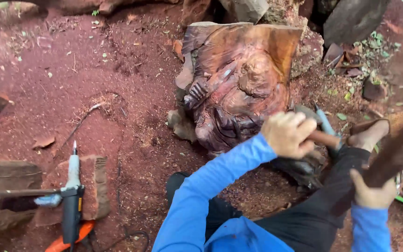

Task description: Carving intricate details into a large wooden sculpture using a hand chisel and a wooden mallet.

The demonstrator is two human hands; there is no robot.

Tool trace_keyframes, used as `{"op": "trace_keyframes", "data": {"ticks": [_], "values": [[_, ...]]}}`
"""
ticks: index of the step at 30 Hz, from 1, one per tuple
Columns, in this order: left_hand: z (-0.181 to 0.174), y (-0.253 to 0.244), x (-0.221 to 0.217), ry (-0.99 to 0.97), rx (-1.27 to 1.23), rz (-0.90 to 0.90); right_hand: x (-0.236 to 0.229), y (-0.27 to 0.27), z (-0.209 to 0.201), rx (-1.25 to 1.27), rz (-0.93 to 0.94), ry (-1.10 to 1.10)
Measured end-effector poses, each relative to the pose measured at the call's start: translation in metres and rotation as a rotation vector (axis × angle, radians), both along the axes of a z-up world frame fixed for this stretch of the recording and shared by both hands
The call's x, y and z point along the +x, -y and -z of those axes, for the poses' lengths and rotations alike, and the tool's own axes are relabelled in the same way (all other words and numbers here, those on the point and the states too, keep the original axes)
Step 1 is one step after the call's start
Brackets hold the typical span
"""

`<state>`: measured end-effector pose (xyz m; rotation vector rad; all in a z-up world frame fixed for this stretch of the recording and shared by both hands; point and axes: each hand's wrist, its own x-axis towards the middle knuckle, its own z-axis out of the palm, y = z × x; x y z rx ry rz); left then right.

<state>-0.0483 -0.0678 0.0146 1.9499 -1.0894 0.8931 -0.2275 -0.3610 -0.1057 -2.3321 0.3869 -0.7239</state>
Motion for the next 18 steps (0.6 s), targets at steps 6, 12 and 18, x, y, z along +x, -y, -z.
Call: {"op": "trace_keyframes", "data": {"ticks": [6,12,18], "values": [[0.001,0.015,0.074,0.053,-0.056,-0.251,-0.07,0.004,0.066,0.551,0.127,0.213],[-0.001,0.011,0.093,-0.001,-0.131,-0.399,-0.052,0.007,0.07,0.667,0.131,0.18],[0.003,0.009,0.11,-0.001,-0.152,-0.42,0.061,-0.015,-0.032,0.582,-0.044,0.257]]}}
